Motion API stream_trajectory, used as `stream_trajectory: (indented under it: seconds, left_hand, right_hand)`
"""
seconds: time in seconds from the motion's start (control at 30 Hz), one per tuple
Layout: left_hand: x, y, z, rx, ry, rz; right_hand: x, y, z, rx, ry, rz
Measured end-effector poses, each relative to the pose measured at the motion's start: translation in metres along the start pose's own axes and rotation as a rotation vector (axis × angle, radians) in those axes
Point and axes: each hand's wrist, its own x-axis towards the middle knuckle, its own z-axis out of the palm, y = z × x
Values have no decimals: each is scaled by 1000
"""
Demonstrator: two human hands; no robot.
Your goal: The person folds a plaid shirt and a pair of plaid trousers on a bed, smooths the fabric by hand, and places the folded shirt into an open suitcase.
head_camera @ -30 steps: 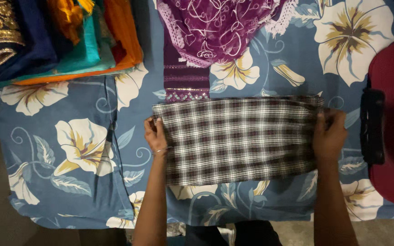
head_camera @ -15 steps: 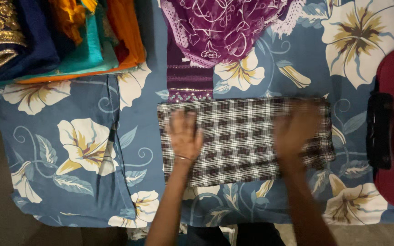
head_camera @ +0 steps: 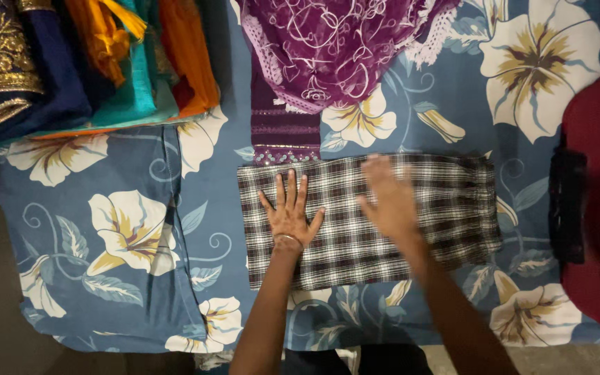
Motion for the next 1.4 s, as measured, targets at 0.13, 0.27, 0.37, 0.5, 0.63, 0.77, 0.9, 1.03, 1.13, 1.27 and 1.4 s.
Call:
stream_trajectory:
  seconds: [0.13, 0.27, 0.37, 0.5, 0.63, 0.77, 0.9, 1.03, 1.13, 1.27, 1.4]
  left_hand:
    - [0, -2, 7, -37, -7, -13]
    - [2, -6, 15, -96, 162, -33]
    - [1, -18, 20, -122, 174, -77]
    - [-27, -40, 17, -128, 120, -279]
    - [-68, -37, 12, -254, 223, -326]
    - [-114, 32, 44, -361, 621, 99]
    - [-164, 142, 67, -740, 311, 1114]
    - [-179, 226, 41, -781, 383, 997]
    - [-147, 238, 37, -694, 415, 900]
    - [-115, 203, 46, -663, 362, 760]
    - [-129, 174, 64, -656, 135, 769]
  right_hand:
    - [-27, 72, -15, -2, 107, 267]
    - [-51, 87, -27, 44, 330, 295]
    - [-78, 93, -34, 93, 456, 415]
    - [-153, 113, -24, 310, 610, 669]
    - [-190, 138, -7, 717, 382, 761]
    - [-185, 138, -31, 1059, 223, 1007]
    - [-170, 106, -85, 1242, 218, 916]
    - [-145, 34, -138, 1756, 208, 744]
    - [-135, -2, -165, 1913, 240, 655]
    - [-142, -14, -181, 1882, 211, 635]
    - [-166, 13, -174, 1246, 501, 700]
